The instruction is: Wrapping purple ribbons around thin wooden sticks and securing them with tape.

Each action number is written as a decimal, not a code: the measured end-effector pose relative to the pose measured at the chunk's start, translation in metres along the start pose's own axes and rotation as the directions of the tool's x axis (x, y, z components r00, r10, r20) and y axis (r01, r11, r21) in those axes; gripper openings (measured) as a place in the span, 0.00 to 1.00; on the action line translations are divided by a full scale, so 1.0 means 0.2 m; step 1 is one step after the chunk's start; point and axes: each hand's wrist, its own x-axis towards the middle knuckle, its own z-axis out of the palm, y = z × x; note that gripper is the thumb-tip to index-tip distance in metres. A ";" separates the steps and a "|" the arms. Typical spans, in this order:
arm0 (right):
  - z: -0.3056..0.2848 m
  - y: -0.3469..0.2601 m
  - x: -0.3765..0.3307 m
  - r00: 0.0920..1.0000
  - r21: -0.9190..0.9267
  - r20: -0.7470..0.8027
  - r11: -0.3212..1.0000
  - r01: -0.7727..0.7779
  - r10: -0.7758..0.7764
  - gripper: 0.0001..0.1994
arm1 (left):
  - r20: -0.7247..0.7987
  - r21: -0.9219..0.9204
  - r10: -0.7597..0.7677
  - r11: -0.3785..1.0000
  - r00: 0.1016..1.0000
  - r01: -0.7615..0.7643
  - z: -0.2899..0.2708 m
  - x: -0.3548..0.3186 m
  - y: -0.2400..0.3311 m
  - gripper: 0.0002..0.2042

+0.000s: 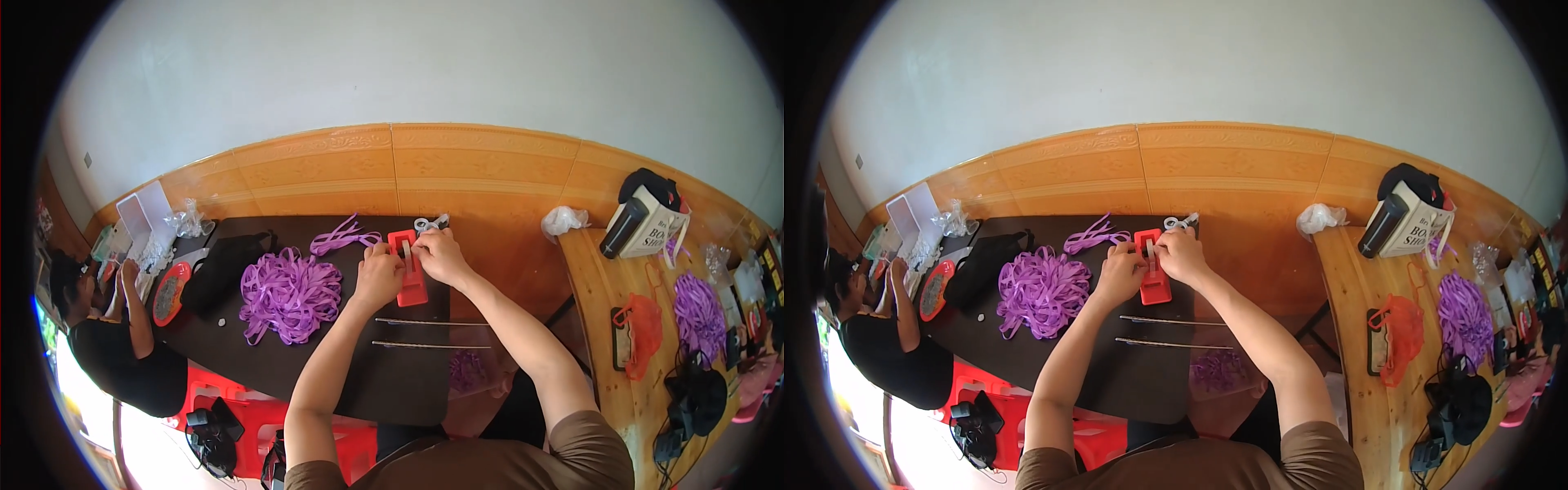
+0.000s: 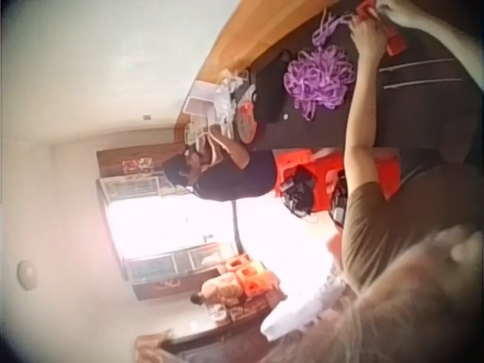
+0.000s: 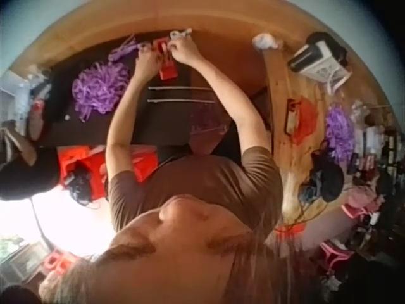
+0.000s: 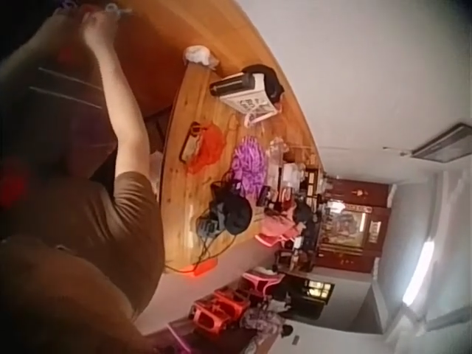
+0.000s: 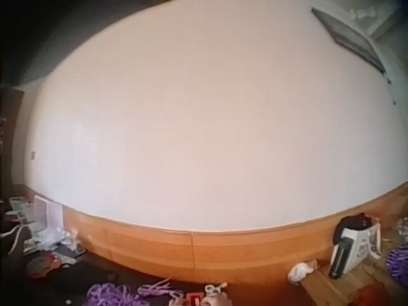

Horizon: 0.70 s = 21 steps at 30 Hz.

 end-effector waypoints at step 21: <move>0.12 0.09 0.14 0.970 0.109 0.106 0.967 -0.231 0.220 0.11 | 0.158 0.080 -0.104 0.993 0.982 0.092 -0.04 0.00 0.05 0.11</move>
